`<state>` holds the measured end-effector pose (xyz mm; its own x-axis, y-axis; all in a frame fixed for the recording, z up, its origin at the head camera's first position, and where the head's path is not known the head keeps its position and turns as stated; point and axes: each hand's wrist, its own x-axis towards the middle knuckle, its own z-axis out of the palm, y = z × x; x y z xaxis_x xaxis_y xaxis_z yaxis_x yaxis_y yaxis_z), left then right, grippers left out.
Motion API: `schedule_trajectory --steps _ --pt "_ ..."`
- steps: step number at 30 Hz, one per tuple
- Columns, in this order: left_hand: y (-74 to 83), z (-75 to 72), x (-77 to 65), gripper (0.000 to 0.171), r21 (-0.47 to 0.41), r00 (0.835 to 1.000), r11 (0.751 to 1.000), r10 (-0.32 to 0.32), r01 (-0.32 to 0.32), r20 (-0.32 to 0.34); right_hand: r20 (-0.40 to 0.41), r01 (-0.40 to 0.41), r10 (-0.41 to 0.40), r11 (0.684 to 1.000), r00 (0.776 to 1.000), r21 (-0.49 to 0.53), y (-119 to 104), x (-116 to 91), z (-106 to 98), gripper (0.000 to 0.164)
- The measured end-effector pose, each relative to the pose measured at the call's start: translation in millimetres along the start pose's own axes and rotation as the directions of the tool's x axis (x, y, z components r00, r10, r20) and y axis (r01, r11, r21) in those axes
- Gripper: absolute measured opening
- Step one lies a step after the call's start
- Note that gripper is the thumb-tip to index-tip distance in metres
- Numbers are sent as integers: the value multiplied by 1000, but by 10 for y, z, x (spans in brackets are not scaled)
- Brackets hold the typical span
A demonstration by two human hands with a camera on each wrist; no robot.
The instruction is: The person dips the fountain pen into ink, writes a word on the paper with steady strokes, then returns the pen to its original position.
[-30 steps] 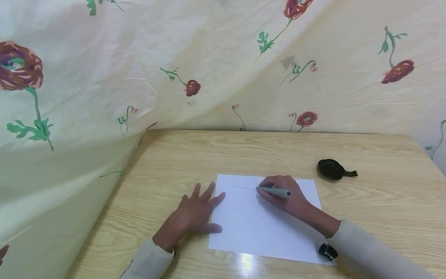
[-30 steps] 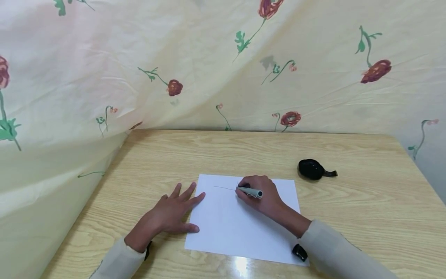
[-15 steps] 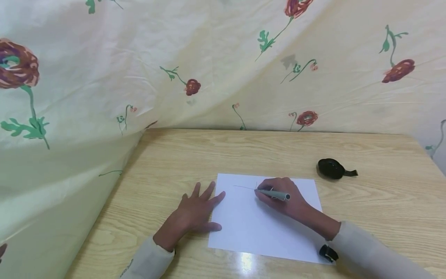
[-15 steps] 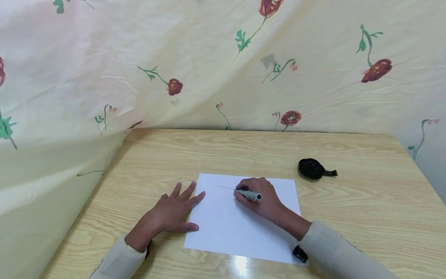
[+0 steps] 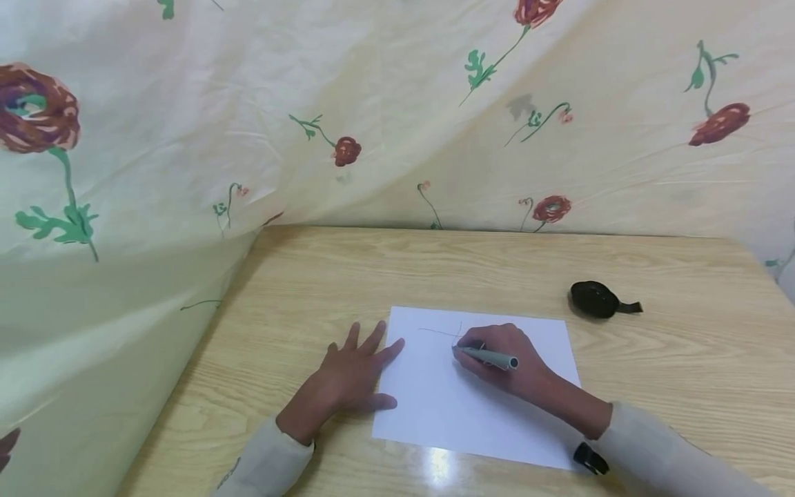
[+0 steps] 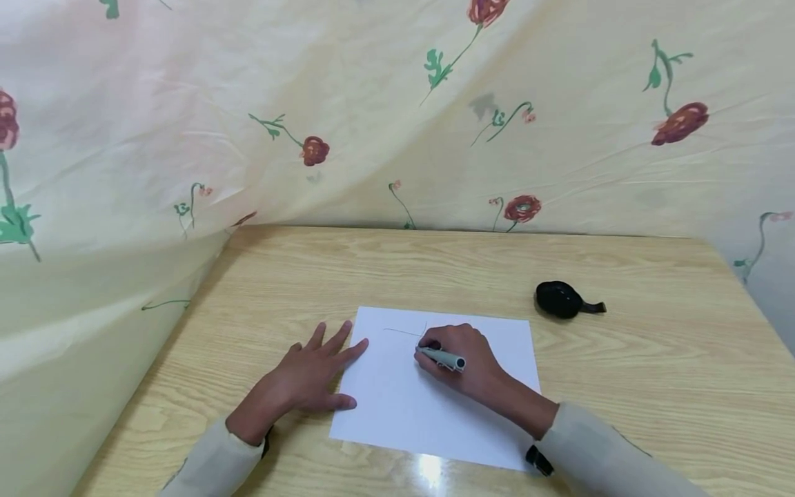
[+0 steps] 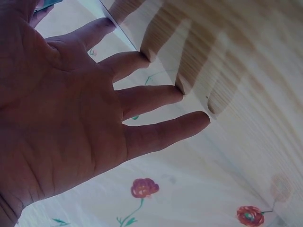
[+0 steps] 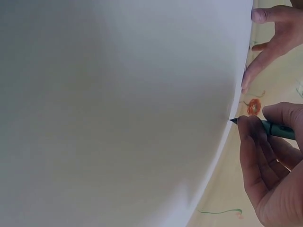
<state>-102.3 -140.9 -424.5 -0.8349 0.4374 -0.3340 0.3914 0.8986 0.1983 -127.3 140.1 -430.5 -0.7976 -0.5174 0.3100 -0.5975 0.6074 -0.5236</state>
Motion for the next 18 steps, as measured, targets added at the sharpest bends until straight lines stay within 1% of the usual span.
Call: schedule_trajectory --steps 5,11,18 --pt "10 -11 -3 91 -4 1000 1000 -5 5 5 22 4 -4 1000 1000 1 -36 -13 -13 5" --pt "21 2 10 91 6 1000 1000 -5 5 5 3 69 -69 997 998 37 -79 -27 -32 5" --pt "45 -29 -8 90 -3 1000 1000 -13 13 9 46 51 -54 997 997 52 -125 -45 -9 4"
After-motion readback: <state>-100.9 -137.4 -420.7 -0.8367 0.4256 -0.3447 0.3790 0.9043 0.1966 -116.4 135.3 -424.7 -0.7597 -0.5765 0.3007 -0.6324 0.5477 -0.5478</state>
